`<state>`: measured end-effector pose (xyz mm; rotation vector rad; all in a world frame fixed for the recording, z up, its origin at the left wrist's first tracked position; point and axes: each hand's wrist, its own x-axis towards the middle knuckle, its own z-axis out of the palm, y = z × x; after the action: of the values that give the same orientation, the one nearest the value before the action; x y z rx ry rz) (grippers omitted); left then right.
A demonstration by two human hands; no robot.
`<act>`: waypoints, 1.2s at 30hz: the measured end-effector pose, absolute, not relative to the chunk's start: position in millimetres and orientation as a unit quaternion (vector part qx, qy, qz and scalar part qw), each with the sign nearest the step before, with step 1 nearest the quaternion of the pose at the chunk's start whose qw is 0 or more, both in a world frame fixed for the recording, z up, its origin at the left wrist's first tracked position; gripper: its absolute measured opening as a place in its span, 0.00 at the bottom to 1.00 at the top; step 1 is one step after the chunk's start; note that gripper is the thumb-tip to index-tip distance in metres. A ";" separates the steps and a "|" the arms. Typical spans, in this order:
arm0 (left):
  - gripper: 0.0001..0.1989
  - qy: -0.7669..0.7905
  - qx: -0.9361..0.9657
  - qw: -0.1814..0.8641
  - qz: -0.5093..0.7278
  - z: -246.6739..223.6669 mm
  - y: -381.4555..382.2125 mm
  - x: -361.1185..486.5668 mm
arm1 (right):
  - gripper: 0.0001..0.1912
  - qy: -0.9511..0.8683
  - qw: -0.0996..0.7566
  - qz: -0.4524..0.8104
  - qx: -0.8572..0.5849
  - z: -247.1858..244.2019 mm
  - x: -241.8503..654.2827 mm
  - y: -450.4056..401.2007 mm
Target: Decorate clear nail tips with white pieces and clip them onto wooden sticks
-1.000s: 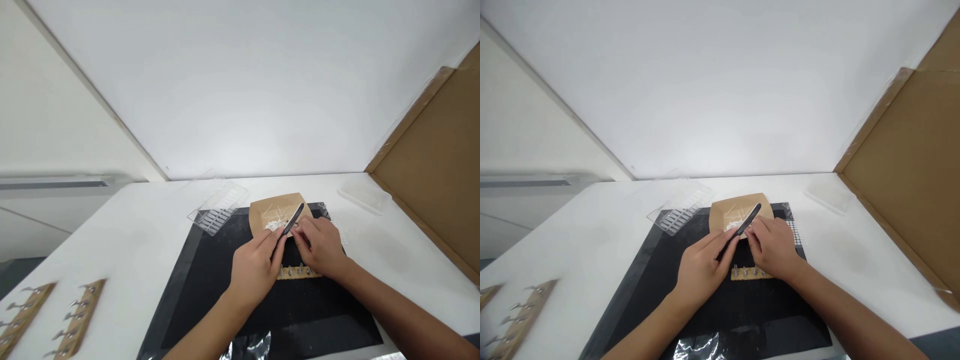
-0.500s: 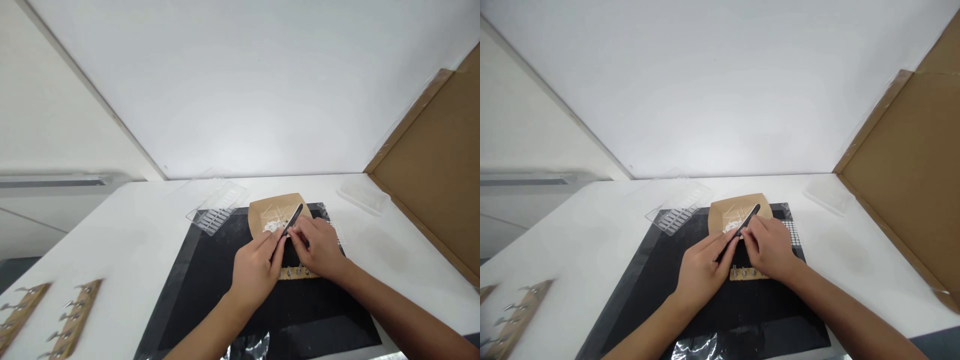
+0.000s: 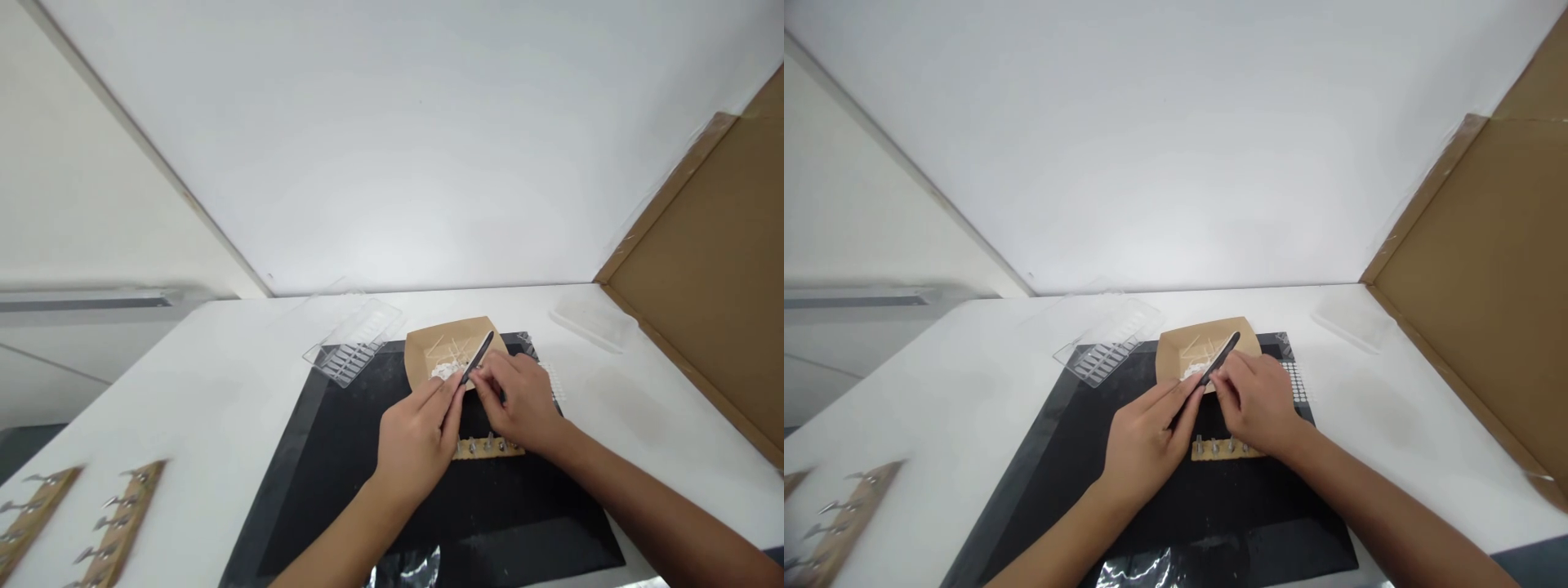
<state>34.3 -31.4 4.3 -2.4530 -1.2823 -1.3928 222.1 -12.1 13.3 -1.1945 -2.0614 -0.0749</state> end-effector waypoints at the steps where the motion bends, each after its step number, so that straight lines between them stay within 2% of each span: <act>1: 0.12 -0.413 -0.791 0.021 -0.451 4.3 -31.2 34.2 | 0.14 -0.799 0.375 -0.030 -0.469 13.1 222.2 -11.8; 14: 0.12 -0.418 -0.784 0.010 -0.458 7.1 -31.1 32.1 | 0.15 -0.822 0.374 -0.029 -0.429 11.5 220.4 -10.8; 19: 0.12 -0.448 -0.776 0.016 -0.443 7.9 -27.9 28.8 | 0.12 -0.789 0.426 -0.007 -0.443 11.0 223.4 -7.5; 24: 0.15 -0.613 -0.715 0.073 -0.330 9.0 -10.5 9.0 | 0.13 -0.778 0.434 -0.004 -0.455 5.8 226.7 -7.8; 28: 0.19 -0.726 -0.645 0.049 -0.234 17.0 4.7 -7.8 | 0.13 -0.776 0.436 -0.012 -0.455 2.7 228.1 -11.0; 33: 0.20 -0.757 -0.643 -0.021 -0.112 21.6 10.9 -14.4 | 0.14 -0.770 0.439 -0.018 -0.462 -1.1 229.8 -14.4; 36: 0.19 -0.754 -0.650 -0.005 -0.092 16.8 9.5 -15.9 | 0.15 -0.766 0.447 -0.020 -0.461 -1.6 231.3 -15.5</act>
<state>-15.9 9.5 16.8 -2.0502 -2.3769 -0.2909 231.3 -15.5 -1.6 -1.1417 -1.8964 -0.0500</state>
